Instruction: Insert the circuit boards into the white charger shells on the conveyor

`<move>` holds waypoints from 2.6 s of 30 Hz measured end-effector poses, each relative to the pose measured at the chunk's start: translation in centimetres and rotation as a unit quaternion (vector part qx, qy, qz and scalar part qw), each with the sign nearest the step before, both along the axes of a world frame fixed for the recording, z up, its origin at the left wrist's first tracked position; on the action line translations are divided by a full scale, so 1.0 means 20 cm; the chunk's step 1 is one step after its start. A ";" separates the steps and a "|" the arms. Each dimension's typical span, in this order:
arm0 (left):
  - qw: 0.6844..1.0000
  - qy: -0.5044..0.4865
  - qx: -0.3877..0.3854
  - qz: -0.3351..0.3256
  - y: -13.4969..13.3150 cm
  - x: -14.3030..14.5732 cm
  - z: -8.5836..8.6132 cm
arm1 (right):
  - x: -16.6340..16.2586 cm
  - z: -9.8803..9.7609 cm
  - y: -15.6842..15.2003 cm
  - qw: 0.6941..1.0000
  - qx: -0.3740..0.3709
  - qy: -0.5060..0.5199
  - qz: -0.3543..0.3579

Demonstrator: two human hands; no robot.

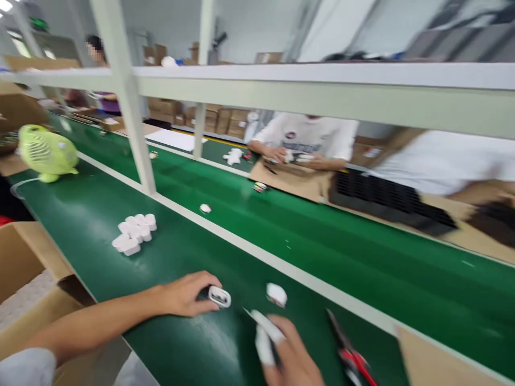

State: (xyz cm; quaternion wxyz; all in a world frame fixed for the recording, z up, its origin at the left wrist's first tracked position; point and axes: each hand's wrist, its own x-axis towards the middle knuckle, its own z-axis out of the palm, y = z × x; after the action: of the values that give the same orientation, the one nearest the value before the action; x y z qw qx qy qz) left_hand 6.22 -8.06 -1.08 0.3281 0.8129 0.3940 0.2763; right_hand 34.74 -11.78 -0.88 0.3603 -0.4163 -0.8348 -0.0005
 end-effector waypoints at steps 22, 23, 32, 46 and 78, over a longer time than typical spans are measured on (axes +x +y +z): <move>0.996 -0.051 -0.070 -0.008 0.02 -0.01 -0.04 | -0.25 0.11 0.11 0.989 -0.017 -0.147 0.030; 0.996 -0.049 -0.072 -0.005 0.02 -0.01 -0.04 | -0.26 0.11 0.11 0.987 -0.015 -0.157 0.035; 0.998 -0.039 -0.054 0.005 0.02 -0.01 -0.05 | -0.21 0.20 0.11 0.977 0.012 -0.213 0.028; 0.999 -0.031 -0.002 0.009 0.01 -0.02 -0.06 | 0.21 -0.09 0.07 0.925 -0.041 -0.257 -0.278; 0.903 -0.331 -0.187 0.200 0.17 -0.04 0.02 | -0.20 -0.13 0.06 0.981 0.031 -0.190 0.016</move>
State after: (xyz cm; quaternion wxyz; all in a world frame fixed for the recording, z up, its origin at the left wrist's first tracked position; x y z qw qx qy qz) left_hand 5.38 -4.74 -0.67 0.5232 0.5024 0.4617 0.5106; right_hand 30.67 -10.57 -3.48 0.2083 -0.3841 -0.8939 -0.0999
